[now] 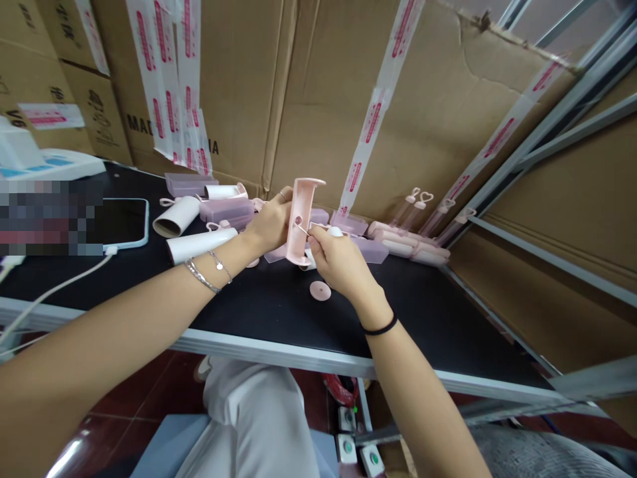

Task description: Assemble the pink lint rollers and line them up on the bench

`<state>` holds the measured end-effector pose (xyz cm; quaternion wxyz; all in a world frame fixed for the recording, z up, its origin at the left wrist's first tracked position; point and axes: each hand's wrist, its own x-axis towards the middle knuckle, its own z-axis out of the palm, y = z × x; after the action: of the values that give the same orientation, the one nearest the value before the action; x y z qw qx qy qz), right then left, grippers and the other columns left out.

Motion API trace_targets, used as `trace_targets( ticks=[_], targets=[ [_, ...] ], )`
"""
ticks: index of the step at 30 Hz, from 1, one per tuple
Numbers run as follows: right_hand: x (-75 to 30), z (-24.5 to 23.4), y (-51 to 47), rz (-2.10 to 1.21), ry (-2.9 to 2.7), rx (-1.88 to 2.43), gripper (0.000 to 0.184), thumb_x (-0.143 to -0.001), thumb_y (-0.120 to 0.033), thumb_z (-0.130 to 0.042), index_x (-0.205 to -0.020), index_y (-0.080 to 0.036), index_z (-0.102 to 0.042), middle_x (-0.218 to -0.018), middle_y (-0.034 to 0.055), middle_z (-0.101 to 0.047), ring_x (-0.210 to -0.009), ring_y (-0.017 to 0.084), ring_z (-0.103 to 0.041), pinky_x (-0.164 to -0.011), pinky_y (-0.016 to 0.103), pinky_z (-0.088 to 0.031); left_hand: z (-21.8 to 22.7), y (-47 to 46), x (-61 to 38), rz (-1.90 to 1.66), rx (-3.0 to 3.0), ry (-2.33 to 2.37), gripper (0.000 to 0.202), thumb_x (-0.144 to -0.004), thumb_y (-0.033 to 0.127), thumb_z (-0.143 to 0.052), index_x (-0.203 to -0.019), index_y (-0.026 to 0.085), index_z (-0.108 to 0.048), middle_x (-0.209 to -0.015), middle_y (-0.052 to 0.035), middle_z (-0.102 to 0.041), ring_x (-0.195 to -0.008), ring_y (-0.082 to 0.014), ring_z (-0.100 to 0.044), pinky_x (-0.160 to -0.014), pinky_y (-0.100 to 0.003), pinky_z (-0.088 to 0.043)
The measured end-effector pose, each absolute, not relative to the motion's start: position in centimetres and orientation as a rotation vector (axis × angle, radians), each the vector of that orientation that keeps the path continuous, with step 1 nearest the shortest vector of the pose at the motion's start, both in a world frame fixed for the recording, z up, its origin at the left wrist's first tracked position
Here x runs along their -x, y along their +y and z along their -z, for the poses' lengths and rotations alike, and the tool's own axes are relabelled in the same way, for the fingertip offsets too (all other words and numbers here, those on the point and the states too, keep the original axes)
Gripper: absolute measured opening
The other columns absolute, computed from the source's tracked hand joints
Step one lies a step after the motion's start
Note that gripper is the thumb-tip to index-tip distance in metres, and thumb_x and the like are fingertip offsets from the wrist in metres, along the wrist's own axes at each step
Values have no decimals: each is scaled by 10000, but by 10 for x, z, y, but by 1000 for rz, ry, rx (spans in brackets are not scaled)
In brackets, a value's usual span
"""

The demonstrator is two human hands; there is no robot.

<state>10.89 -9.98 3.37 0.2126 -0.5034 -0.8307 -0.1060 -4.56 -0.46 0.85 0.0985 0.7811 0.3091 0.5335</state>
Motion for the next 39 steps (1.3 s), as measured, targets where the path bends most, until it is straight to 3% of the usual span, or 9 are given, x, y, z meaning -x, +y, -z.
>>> trace_targets(
  ticks=[10, 17, 23, 39],
  targets=[
    [-110, -35, -101, 308, -2281, 1426, 294, -929, -229, -302, -1033, -185, -573, -775, 71, -651, -707, 196, -564, -644, 275, -329, -14, -11, 46, -1479, -2488, 897, 103, -783, 265, -539, -800, 211, -625, -976, -81, -658, -1102, -244, -561, -985, -400, -436],
    [-115, -36, -100, 405, -2318, 1418, 321, -906, -190, -307, -1087, -181, -573, -753, 46, -664, -648, 165, -561, -724, 280, -349, -9, 0, 48, -1660, -2893, 785, 197, -855, 267, -461, -849, 157, -624, -896, -83, -668, -908, -202, -631, -781, -338, -538],
    [-112, -36, -102, 380, -2308, 1448, 340, -923, -218, -285, -1080, -174, -584, -770, 57, -664, -706, 177, -583, -694, 270, -357, -12, -2, 48, -1804, -3026, 771, 327, -921, 339, -399, -826, 114, -617, -808, -96, -658, -687, -156, -627, -602, -273, -516],
    [-112, -36, -102, 261, -2313, 1456, 363, -892, -198, -329, -1129, -171, -603, -838, 77, -675, -787, 192, -588, -753, 285, -387, -13, -4, 53, -1495, -3142, 924, 267, -884, 271, -429, -913, 114, -643, -890, -95, -676, -754, -156, -642, -669, -269, -505]
  ],
)
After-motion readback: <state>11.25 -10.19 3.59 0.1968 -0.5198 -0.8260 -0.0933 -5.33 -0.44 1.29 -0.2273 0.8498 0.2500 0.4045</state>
